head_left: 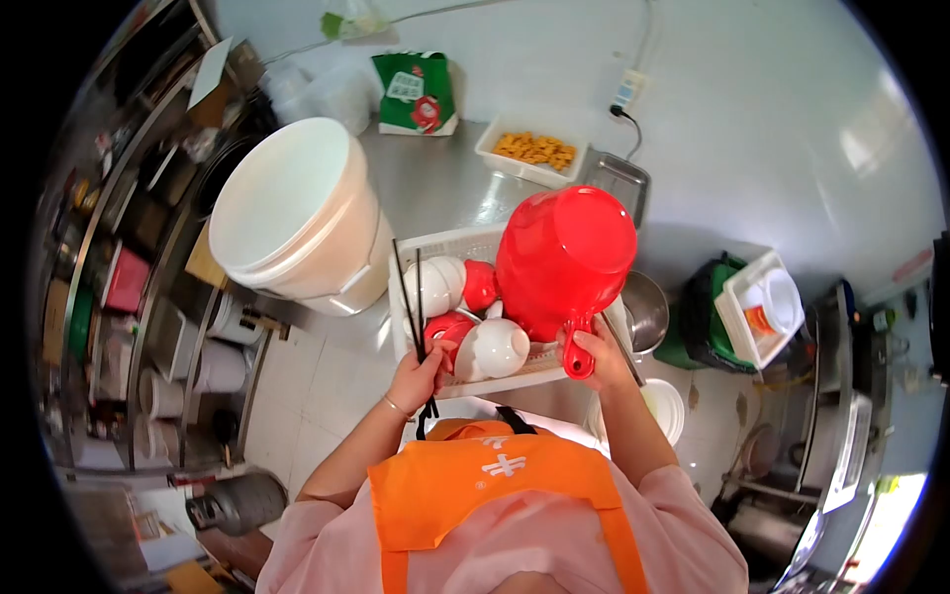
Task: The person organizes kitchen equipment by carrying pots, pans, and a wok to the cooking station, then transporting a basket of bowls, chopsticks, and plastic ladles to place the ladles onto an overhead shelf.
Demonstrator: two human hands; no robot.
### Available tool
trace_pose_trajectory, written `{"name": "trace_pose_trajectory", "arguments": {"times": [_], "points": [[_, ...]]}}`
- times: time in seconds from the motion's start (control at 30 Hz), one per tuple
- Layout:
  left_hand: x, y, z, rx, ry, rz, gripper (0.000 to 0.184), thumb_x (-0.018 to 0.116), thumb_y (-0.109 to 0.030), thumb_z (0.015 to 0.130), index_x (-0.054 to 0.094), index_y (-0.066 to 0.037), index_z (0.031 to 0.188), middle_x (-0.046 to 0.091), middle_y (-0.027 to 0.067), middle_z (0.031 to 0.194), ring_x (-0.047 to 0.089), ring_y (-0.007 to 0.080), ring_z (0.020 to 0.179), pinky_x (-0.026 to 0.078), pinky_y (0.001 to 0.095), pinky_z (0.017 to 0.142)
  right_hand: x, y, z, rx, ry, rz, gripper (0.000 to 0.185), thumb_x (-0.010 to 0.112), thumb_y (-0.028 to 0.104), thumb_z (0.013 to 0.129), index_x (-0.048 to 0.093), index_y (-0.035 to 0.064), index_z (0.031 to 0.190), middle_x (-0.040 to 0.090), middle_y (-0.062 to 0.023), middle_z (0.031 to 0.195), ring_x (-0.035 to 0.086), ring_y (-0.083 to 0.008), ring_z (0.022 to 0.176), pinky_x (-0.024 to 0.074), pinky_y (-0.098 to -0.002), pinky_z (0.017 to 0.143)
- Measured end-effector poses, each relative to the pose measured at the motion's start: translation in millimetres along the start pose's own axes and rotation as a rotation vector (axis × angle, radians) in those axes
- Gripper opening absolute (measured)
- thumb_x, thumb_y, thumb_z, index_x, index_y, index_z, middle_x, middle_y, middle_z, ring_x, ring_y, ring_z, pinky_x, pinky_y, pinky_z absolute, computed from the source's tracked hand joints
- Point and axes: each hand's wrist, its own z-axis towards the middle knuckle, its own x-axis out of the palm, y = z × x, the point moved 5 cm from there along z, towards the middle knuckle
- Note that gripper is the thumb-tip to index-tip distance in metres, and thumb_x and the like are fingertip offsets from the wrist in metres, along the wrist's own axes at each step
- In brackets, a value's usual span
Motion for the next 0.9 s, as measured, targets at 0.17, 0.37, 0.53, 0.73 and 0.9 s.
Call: {"name": "trace_pose_trajectory", "arguments": {"times": [0.17,0.37,0.53,0.73,0.9], "points": [[-20,-2,53,0.062,0.118,0.031,0.023,0.039,-0.021,0.096,0.057,-0.007,0.102,0.051,-0.0008,0.069,0.039,0.0057,0.046,0.03,0.0202,0.039,10,9,-21,-0.109,-0.134,-0.106,0.051,0.065,0.013,0.073,0.041,0.0016,0.116,0.056,-0.0101,0.093,0.057,-0.0177,0.079,0.0491,-0.0295,0.068],[75,-3,19,0.115,0.366,0.09,0.024,0.043,-0.025,0.096,0.057,-0.006,0.099,0.049,-0.0017,0.065,0.036,0.0041,0.043,0.026,0.0181,0.038,2,32,-177,-0.317,-0.316,-0.133,0.049,0.066,0.017,0.074,0.044,0.0043,0.116,0.057,-0.0066,0.095,0.056,-0.014,0.083,0.0471,-0.0271,0.072],[151,3,-11,0.151,0.691,0.187,0.024,0.04,-0.023,0.096,0.053,-0.004,0.1,0.05,0.0017,0.067,0.037,0.0063,0.042,0.028,0.0197,0.036,2,16,-294,-0.521,-0.449,-0.05,0.052,0.067,0.02,0.075,0.041,0.005,0.118,0.055,-0.0068,0.096,0.055,-0.0134,0.082,0.047,-0.0267,0.072],[272,41,-96,0.066,1.029,0.276,0.024,0.042,-0.023,0.095,0.053,-0.002,0.101,0.052,0.0028,0.069,0.038,0.0053,0.043,0.029,0.0197,0.037,2,-26,-468,-0.771,-0.647,0.04,0.048,0.063,0.017,0.077,0.04,0.0027,0.116,0.053,-0.0084,0.093,0.055,-0.0159,0.077,0.0483,-0.0291,0.066],[396,77,-203,0.069,1.233,0.403,0.023,0.041,-0.02,0.096,0.054,-0.002,0.099,0.054,0.0023,0.07,0.039,0.0043,0.044,0.03,0.019,0.038,-8,-79,-645,-0.965,-0.867,0.121,0.042,0.056,0.007,0.077,0.039,0.0004,0.115,0.052,-0.0098,0.091,0.055,-0.0177,0.074,0.0482,-0.0306,0.066]]}}
